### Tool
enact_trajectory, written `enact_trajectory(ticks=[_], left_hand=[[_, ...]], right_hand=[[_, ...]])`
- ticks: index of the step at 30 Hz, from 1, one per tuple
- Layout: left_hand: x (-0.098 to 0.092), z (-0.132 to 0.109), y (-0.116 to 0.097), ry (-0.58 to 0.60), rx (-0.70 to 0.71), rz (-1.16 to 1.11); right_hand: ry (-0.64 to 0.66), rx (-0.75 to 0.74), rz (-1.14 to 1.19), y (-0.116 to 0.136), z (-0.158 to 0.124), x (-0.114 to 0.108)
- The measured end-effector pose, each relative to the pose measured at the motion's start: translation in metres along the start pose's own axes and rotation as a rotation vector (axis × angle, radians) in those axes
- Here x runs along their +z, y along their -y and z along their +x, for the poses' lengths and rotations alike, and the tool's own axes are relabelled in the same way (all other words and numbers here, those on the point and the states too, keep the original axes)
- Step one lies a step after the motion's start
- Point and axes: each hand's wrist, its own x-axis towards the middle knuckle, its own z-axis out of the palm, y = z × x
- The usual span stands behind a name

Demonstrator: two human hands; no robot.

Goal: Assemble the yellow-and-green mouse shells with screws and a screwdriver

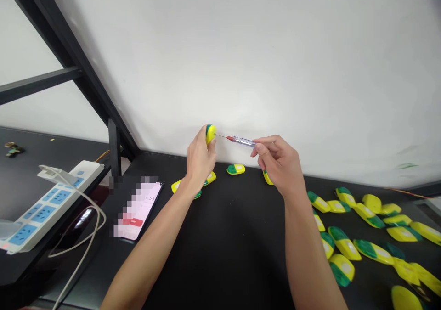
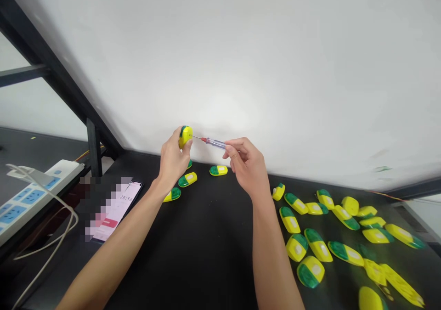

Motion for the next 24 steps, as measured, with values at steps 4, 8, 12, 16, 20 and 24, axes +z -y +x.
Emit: enact_trajectory(ticks=[4,8,12,16,20,24], left_hand=[[0.001,0.002,0.003,-0.004,0.001,-0.055],[0.001,0.004,0.005,0.007,-0.009,-0.085],[0.001,0.004,0.005,0.008,-0.031,-0.104],[0.0,0.003,0.004,0.017,-0.065,-0.12],[0.0,0.003,0.004,0.007,-0.079,-0.14],[0.001,0.001,0.004,0.01,-0.075,-0.152]], right_hand=[[0.069,0.018,0.021,0.002,-0.001,-0.007],[0.068,0.006,-0.029,0.001,-0.001,-0.01],[-0.02,-0.037,-0.127,-0.002,0.0,-0.007],[-0.111,-0.067,-0.213,-0.004,0.001,-0.003],[-0.098,-0.048,-0.223,-0.003,0.0,0.001],[-0.095,-0.03,-0.192,0.0,-0.002,0.001]])
